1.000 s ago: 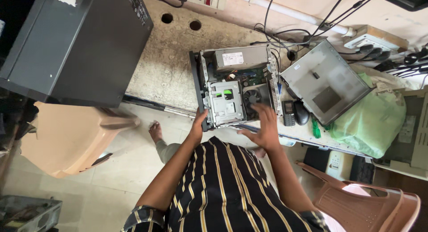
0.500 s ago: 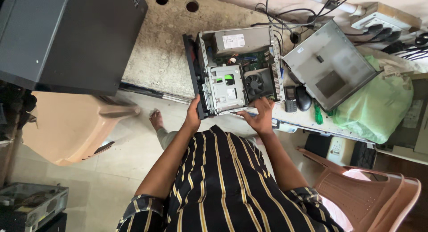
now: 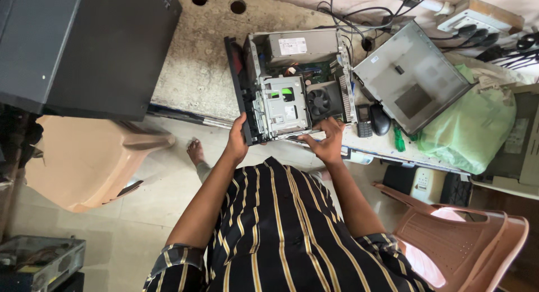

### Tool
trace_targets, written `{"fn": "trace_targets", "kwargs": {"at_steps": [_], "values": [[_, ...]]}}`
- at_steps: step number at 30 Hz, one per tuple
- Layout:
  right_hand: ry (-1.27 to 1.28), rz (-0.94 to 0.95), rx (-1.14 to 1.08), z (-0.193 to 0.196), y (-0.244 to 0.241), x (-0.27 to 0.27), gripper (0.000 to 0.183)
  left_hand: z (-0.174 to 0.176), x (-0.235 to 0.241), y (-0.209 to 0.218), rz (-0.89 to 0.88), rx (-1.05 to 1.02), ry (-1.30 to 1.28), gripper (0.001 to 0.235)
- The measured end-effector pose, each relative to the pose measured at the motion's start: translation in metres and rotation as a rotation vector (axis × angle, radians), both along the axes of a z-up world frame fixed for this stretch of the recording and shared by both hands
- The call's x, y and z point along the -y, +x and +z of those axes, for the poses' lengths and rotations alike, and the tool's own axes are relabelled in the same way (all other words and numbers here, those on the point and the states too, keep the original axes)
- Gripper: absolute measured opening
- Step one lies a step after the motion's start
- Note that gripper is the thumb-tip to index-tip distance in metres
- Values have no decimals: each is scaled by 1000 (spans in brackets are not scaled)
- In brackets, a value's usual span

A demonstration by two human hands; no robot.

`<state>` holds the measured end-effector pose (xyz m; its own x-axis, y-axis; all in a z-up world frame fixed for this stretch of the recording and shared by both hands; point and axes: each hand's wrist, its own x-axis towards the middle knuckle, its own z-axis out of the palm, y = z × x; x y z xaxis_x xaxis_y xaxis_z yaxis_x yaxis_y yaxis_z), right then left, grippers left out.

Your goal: The person works on a desktop computer tower, first adjusting internal components and then moving the unit to a different table. They use a screwdriver to remove the side panel, then repeatedly insert and remove a hard drive from its bay while checking connections.

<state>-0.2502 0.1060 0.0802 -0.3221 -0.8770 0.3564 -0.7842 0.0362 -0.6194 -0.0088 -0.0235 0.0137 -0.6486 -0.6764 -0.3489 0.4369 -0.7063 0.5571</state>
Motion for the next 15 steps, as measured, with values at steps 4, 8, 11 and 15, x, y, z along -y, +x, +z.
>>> {"fn": "trace_targets", "kwargs": {"at_steps": [4,8,11,15], "values": [[-21,1,12,-7,1,1,48,1,5,0,-22,60,-13,53],[-25,-2,35,-7,0,0,49,0,5,-2,-45,138,-29,55],[-3,-1,33,-5,1,1,48,-6,3,-4,-70,234,-44,59],[13,-7,25,-4,3,0,47,-19,-1,-14,-51,341,-90,60]]}}
